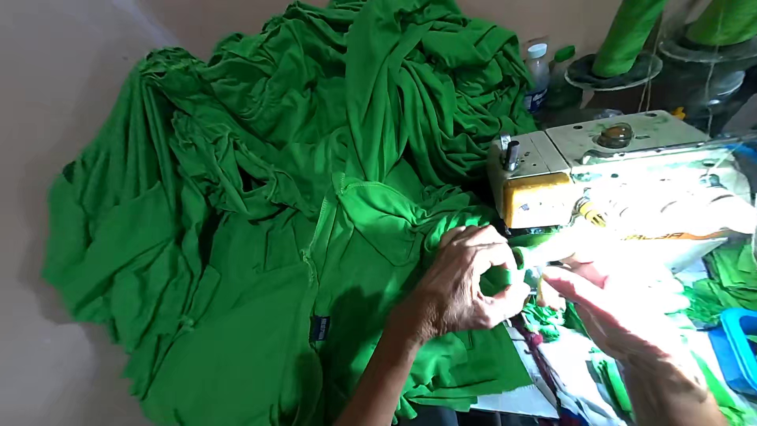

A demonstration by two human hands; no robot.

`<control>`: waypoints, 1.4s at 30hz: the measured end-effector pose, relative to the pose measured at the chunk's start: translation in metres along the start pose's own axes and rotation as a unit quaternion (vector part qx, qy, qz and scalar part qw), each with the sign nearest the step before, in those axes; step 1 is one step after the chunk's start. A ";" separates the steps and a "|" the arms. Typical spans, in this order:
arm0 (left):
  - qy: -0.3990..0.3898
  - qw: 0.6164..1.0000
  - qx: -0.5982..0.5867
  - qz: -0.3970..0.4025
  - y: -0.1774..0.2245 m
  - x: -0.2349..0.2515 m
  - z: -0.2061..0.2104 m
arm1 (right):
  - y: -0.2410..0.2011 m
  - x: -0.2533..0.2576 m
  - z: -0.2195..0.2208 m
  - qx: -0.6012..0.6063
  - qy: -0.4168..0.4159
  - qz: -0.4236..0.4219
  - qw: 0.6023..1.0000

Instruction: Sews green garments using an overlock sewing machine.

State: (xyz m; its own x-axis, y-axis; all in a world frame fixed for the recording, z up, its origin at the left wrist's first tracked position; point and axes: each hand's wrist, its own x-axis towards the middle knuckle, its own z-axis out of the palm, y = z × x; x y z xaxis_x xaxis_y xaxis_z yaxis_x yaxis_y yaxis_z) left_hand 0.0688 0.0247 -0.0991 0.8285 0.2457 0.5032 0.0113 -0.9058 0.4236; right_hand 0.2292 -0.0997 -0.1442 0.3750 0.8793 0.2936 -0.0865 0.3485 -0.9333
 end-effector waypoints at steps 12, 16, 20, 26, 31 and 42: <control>0.112 0.971 0.205 0.054 0.011 -0.022 0.005 | -0.009 0.017 0.005 -0.313 -0.092 -0.174 0.929; 0.126 0.968 0.205 0.076 0.013 -0.016 0.004 | 0.002 0.018 0.005 -0.349 -0.180 -0.156 0.906; 0.124 0.984 0.087 0.092 0.006 -0.004 0.002 | 0.003 0.013 0.001 -0.239 -0.220 -0.109 0.940; -0.038 0.995 -0.003 0.091 0.003 0.004 0.014 | -0.010 -0.030 0.011 -0.175 -0.165 -0.080 0.967; -0.026 0.997 0.045 0.061 -0.017 -0.012 0.027 | 0.012 -0.061 0.027 -0.187 -0.034 -0.055 0.980; 0.120 0.991 0.064 0.018 -0.026 -0.034 0.026 | 0.041 -0.036 0.011 -0.129 -0.009 -0.119 0.984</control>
State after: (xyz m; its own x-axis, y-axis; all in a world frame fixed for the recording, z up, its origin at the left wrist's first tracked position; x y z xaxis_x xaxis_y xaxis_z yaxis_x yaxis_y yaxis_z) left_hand 0.0548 0.0305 -0.1473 0.6731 0.2735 0.6871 0.0681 -0.9481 0.3107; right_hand 0.2025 -0.1133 -0.1910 0.3390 0.7894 0.5118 0.2395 0.4537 -0.8584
